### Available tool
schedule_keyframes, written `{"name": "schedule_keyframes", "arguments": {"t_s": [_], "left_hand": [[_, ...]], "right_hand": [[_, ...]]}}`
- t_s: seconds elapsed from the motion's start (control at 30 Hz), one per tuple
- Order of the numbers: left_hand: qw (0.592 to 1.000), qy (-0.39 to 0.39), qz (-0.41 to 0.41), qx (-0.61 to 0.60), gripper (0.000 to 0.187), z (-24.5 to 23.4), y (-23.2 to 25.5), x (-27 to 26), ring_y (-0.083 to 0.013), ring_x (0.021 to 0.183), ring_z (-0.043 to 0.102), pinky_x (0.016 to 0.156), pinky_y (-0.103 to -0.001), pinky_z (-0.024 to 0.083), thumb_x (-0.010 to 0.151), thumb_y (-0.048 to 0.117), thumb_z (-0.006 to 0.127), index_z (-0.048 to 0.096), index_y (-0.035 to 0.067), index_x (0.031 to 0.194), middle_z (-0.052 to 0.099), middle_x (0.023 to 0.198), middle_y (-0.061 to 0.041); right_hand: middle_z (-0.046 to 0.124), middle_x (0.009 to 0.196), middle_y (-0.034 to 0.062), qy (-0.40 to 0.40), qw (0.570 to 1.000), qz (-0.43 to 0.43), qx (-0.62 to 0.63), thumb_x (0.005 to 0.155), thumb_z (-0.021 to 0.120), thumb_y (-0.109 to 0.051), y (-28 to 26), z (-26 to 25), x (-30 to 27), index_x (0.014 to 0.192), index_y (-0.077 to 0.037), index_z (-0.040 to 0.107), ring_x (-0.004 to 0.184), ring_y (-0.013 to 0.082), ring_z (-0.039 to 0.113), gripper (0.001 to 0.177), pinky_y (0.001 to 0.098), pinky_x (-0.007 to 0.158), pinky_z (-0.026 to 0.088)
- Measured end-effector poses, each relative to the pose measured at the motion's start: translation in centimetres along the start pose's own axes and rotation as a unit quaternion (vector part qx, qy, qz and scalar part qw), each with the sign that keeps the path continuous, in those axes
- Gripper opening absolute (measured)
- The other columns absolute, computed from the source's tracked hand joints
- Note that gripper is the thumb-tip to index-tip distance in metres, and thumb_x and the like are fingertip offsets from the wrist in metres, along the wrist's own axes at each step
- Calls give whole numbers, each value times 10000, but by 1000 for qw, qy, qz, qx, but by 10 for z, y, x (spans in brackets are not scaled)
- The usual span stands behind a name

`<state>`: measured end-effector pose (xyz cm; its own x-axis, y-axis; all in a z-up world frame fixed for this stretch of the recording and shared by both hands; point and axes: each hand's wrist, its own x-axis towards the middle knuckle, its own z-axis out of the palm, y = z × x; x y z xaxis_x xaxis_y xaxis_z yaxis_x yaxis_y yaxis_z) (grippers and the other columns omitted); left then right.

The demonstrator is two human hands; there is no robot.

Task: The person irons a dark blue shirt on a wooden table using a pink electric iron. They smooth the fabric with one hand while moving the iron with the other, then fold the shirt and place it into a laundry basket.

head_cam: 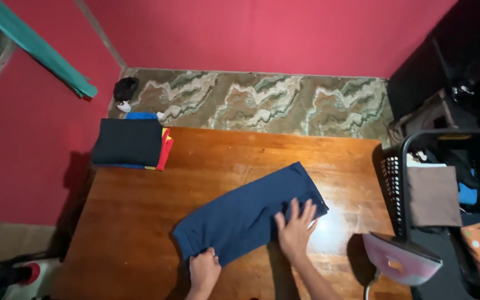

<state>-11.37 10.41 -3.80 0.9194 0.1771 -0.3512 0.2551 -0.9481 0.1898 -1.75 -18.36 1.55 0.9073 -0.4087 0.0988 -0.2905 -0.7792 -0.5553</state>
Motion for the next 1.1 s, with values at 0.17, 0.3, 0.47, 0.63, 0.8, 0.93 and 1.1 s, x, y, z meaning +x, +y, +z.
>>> {"name": "schedule_keyframes", "arguments": {"t_s": [0.17,0.3,0.47,0.63,0.8,0.93,1.1], "left_hand": [[999,-34,7,-12,129,41,-2,0,-374,812,735,766,-515,569,894,395,636,688,286,942,758,815,-61],[976,-179,72,-98,529,9,58,-7,-359,1048,696,889,-462,546,848,531,654,631,330,1337,753,1078,-90],[849,-178,219,-447,766,-23,103,-5,-256,1209,688,1007,-346,536,857,237,770,441,159,1545,620,1454,-110],[921,42,348,-172,575,-90,42,3,-373,1247,461,1084,-516,360,753,61,584,638,54,1325,544,1432,-167],[922,-166,333,-109,823,-139,7,-15,-348,1512,269,1207,-474,280,778,38,594,412,159,1571,190,1714,-48],[910,-275,301,-80,1020,-181,25,-48,-379,1565,110,985,-454,490,732,-194,406,317,304,1617,-30,1743,33],[910,-226,348,2,817,-136,11,-67,-412,1402,297,1160,-530,327,911,-101,513,323,251,1623,27,1720,-101]], "right_hand": [[175,1705,224,-47,967,-170,-183,884,530,-718,24,48,8,1603,-285,327,1570,426,173,864,724,1139,222],[212,1705,192,-46,931,-302,-200,921,417,-726,22,56,87,1599,-292,349,1574,390,199,808,693,1151,228],[154,1726,153,-93,964,-216,-123,968,405,-652,-13,38,81,1626,-252,287,1585,386,139,779,683,1169,182],[161,1723,136,-190,937,-291,-43,1006,550,-444,22,-3,-33,1617,-215,302,1587,349,145,698,575,1206,181],[8,1737,70,-399,863,-296,-94,1064,452,-540,46,-42,-71,1651,-253,172,1597,279,-20,711,501,1246,26],[190,1696,139,-361,854,-371,50,882,794,-558,50,-63,-96,1606,-203,321,1562,356,185,934,569,1201,113],[270,1639,138,-425,791,-438,-29,1051,584,-598,95,-31,-140,1627,-304,302,1530,371,192,705,547,1162,199]]}}
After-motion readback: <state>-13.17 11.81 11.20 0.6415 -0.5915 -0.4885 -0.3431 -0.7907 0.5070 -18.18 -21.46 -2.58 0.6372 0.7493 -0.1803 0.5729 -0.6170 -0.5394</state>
